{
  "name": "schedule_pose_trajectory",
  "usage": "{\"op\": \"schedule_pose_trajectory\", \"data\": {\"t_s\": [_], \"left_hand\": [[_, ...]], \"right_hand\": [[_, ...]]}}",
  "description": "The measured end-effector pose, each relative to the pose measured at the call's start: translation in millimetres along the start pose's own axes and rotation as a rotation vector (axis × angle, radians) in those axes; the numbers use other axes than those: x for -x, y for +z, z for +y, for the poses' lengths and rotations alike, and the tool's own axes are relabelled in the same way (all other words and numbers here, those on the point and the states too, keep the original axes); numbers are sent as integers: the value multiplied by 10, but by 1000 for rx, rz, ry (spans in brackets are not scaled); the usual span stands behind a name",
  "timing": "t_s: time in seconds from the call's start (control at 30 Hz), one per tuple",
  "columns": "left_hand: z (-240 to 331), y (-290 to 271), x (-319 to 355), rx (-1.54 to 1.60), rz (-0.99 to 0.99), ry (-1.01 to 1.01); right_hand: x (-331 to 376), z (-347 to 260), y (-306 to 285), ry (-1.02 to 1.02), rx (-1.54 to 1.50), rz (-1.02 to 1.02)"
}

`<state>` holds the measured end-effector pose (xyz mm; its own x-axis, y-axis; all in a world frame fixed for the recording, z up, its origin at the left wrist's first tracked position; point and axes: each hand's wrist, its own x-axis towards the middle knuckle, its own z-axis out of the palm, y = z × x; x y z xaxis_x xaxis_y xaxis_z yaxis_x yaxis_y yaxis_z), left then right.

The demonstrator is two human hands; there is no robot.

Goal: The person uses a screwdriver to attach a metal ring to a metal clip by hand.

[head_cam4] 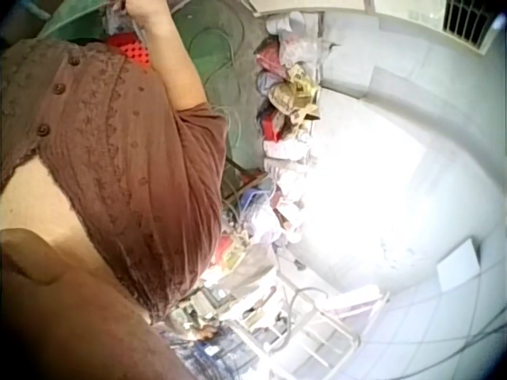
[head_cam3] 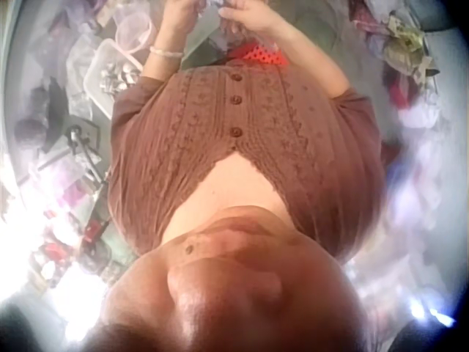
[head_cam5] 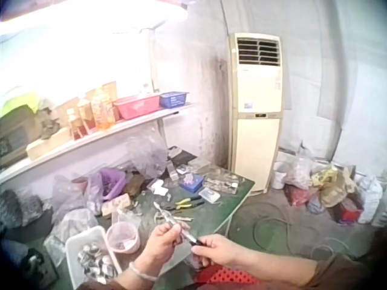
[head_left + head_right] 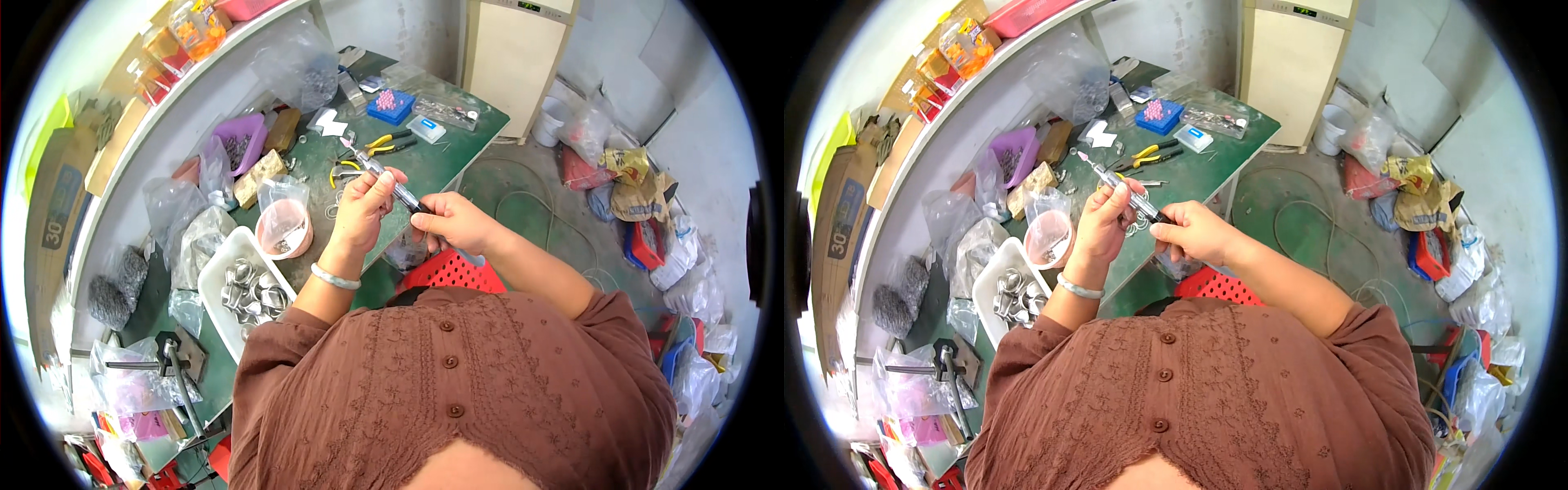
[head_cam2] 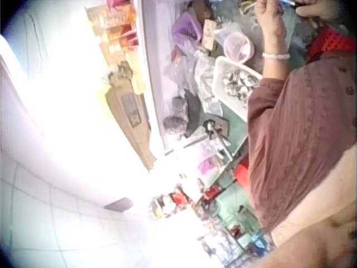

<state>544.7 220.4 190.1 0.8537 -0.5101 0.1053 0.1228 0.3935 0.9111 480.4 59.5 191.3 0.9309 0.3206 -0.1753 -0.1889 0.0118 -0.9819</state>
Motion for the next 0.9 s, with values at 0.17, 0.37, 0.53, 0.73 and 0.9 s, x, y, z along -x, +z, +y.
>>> {"op": "schedule_pose_trajectory", "data": {"t_s": [0.17, 0.37, 0.53, 0.73, 0.9], "left_hand": [[-60, 75, -22, -69, 136, 4], [-113, 90, -58, -44, 185, -9], [-248, 69, -43, -86, 241, -74], [-425, 76, 116, -32, 326, -232], [-666, -100, 332, 617, 284, -303]], "right_hand": [[-35, 34, 29, -88, 237, 173], [-104, 141, 1, -160, 398, 255], [-122, 266, -7, -222, 633, 299], [-124, 394, 1, 39, 101, 127], [-187, 514, -88, 135, -166, 66]]}}
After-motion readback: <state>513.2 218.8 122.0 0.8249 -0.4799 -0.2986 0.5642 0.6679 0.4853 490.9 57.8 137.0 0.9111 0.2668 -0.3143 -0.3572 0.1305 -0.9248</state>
